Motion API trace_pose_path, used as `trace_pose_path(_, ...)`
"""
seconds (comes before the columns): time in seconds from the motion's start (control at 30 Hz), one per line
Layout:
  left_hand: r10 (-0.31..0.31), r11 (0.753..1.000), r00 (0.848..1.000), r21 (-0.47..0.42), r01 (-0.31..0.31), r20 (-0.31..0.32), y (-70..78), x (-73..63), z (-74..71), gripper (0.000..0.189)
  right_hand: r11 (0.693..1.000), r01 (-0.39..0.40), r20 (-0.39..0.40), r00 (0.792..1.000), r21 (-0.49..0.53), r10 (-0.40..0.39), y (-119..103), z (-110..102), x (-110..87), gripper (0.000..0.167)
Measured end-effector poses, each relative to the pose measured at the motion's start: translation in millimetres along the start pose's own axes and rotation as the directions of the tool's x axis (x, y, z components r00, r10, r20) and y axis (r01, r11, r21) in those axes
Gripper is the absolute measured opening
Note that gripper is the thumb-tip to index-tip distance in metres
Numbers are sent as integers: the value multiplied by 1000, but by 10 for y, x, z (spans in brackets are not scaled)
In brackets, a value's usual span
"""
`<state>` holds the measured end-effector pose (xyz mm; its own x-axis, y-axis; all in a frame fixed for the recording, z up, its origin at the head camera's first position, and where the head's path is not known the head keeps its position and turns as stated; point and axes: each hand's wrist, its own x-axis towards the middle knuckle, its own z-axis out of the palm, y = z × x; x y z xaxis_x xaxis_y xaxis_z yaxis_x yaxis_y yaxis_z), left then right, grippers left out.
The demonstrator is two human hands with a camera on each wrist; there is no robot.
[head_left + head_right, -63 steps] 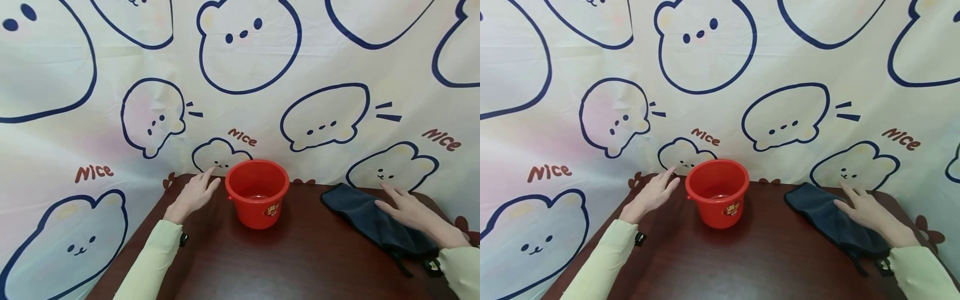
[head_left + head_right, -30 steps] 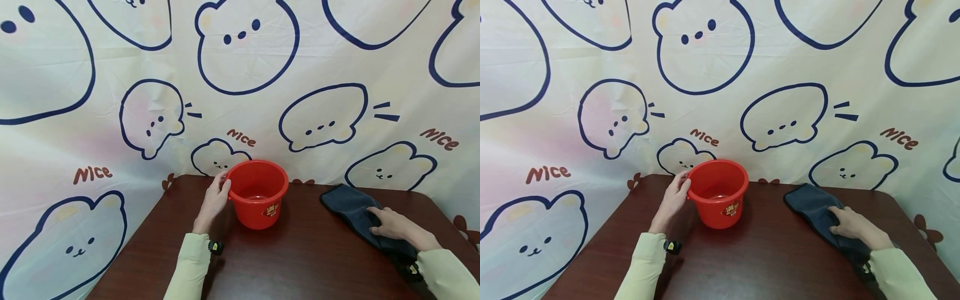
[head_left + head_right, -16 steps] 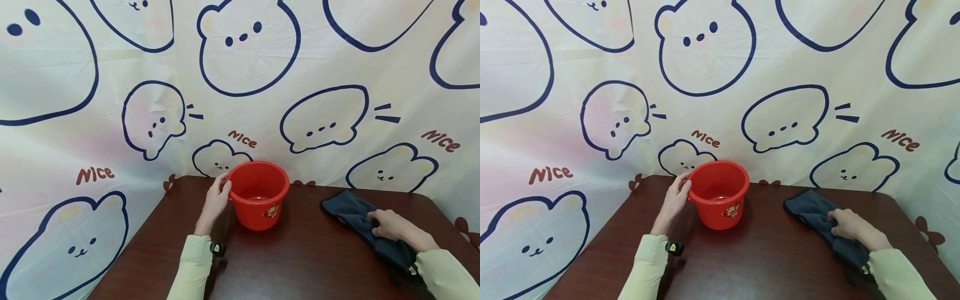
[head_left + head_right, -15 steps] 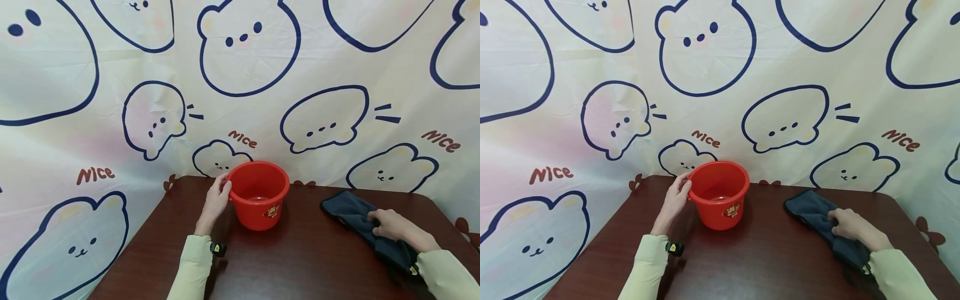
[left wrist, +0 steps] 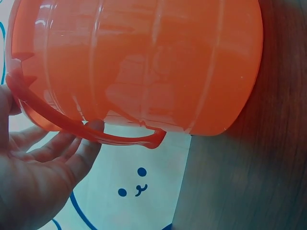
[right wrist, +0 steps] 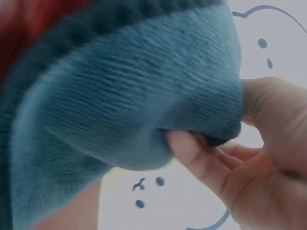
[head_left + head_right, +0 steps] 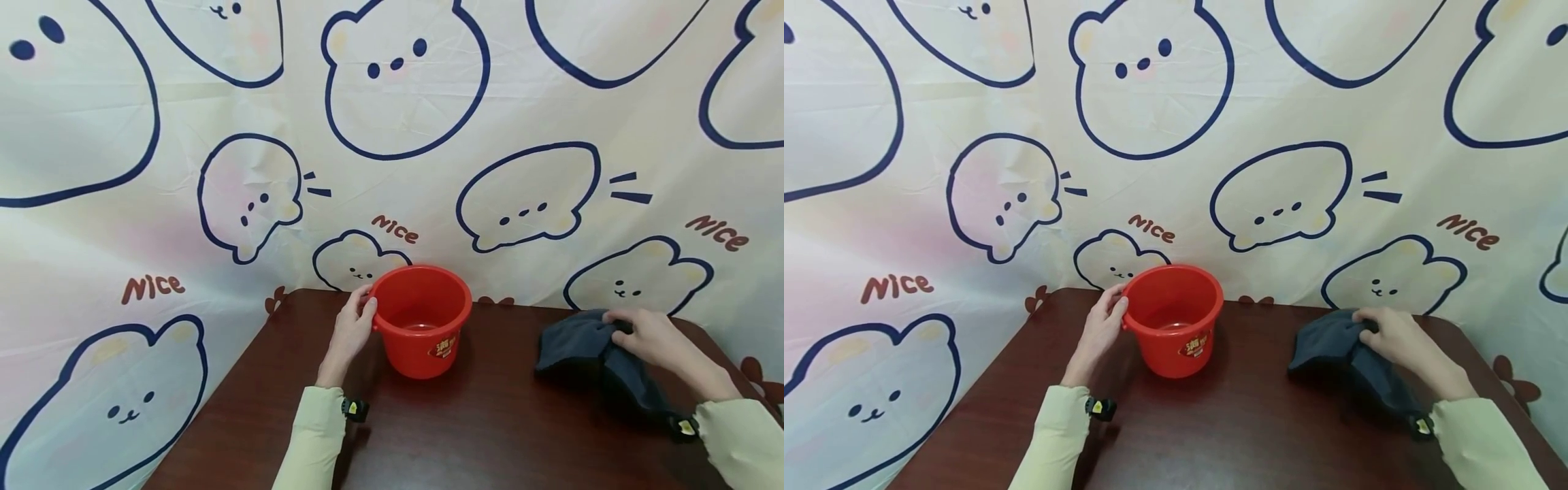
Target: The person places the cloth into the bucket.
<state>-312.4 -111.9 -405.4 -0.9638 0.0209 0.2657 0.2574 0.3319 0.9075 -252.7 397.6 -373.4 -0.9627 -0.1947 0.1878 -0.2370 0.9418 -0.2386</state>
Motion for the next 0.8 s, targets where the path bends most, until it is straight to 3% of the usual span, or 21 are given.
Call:
trace_pose_path(0.2, -15, 1000, 1000, -13, 15, -2, -6, -12, -15, 38, 999, 20, -151, 988, 38, -14, -230, -152, 99, 29)
trace_pose_path(0.43, -17, 1000, 1000, -20, 17, -1, -23, -4, -28, 38, 993, 95, -358, 932, 77, -61, -441, -288, 166, 22)
trace_pose_path(0.67, -14, 1000, 1000, -19, 14, 2, -17, 2, -3, 38, 990, 117, -439, 895, 74, -72, -663, -414, 219, 21)
trace_pose_path(0.8, -14, 1000, 1000, -17, 14, 9, -11, 3, 12, 38, 988, 122, -454, 888, 89, -69, -809, -482, 261, 22)
